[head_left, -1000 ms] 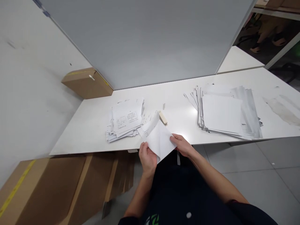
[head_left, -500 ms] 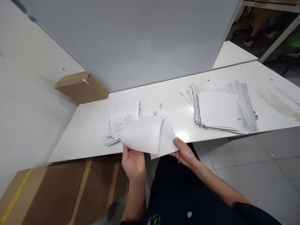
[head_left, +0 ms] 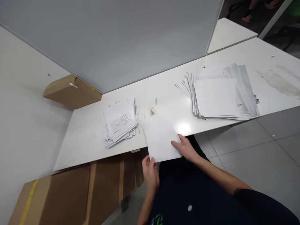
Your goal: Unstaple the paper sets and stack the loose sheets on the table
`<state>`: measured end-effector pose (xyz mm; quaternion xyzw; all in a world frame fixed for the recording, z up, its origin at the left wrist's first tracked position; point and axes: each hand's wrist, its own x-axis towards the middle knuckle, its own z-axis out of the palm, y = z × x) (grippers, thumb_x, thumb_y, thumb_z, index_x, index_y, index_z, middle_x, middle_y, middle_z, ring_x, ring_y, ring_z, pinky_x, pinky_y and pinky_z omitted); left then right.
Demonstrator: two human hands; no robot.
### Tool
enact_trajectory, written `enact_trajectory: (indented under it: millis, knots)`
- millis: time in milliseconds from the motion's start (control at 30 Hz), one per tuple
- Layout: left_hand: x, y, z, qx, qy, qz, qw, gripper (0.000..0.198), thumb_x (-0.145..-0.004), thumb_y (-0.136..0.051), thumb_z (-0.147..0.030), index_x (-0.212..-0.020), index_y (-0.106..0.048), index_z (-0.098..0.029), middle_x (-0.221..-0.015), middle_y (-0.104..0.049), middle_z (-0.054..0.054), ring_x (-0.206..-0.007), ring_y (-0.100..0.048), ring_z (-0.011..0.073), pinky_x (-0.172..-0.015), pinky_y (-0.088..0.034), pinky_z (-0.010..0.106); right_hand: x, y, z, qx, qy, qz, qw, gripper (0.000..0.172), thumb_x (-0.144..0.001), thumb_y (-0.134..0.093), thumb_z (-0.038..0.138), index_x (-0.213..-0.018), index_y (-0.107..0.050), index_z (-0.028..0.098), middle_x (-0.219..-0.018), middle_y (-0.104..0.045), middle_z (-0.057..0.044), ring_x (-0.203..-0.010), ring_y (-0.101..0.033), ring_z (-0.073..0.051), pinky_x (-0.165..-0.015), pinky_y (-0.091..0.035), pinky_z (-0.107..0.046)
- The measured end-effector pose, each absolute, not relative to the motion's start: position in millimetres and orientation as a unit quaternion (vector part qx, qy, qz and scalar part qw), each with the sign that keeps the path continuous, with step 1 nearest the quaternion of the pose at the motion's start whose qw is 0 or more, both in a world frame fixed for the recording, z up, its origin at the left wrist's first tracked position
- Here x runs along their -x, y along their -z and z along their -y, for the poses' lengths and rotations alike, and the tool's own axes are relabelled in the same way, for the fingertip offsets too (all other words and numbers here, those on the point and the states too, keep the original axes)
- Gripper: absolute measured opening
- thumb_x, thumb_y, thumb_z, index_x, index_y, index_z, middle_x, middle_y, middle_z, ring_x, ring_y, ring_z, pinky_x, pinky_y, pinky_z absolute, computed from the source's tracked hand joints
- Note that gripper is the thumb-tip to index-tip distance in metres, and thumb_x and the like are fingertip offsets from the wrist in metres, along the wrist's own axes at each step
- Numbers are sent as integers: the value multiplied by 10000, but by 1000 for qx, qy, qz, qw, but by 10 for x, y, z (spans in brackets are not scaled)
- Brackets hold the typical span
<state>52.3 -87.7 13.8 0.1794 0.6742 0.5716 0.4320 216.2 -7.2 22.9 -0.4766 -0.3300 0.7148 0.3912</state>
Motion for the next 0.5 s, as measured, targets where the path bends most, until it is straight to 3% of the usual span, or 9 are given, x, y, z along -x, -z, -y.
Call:
enact_trajectory:
  millis: [67, 133, 267, 367, 433, 500]
  knots:
    - [-416, -133, 848, -279, -542, -727, 315, 395, -718, -644, -305, -1077, -498, -227, -1116, -537, 94, -1027, -547, 189, -907, -438, 350, -2263, -214, 71, 493, -705, 356, 365, 367, -739, -599, 351, -1068, -585, 189, -941, -666, -54, -848, -616, -224, -733, -488, -338]
    - [-330, -176, 751, -340, -536, -727, 262, 527, -732, -639, -307, -1208, -424, -238, -1215, -479, 114, -1093, -509, 190, -960, -398, 346, -2360, -218, 73, 492, -710, 361, 351, 375, -749, -586, 364, -1073, -585, 176, -897, -669, -50, -796, -619, -213, -686, -485, -319]
    - [-291, -338, 439, -285, -555, -667, 407, 660, -753, -632, -327, -1326, -315, -244, -1304, -452, 128, -1156, -497, 198, -974, -403, 333, -2479, -298, 71, 468, -710, 396, 347, 347, -771, -567, 386, -1044, -604, 175, -842, -654, -28, -746, -606, -182, -652, -466, -280]
    - [-341, -478, 221, -224, -547, -598, 541, 578, -749, -625, -396, -1263, -440, -206, -1253, -525, 135, -1125, -530, 216, -944, -434, 328, -2506, -390, 41, 454, -678, 462, 348, 300, -781, -558, 389, -982, -632, 179, -806, -633, -18, -730, -583, -167, -631, -449, -258]
    - [-375, -581, 112, -229, -567, -559, 560, 518, -729, -641, -414, -1178, -532, -178, -1137, -612, 125, -1048, -580, 216, -920, -452, 337, -2512, -456, -11, 441, -649, 506, 358, 274, -784, -555, 390, -935, -642, 180, -793, -623, -18, -729, -572, -166, -632, -446, -258]
    - [-394, -690, 29, -266, -619, -539, 506, 484, -684, -693, -371, -1112, -585, -172, -1016, -669, 93, -981, -611, 202, -912, -456, 336, -2518, -536, -97, 431, -621, 539, 372, 247, -786, -556, 389, -896, -640, 185, -793, -617, -18, -739, -568, -168, -638, -448, -260]
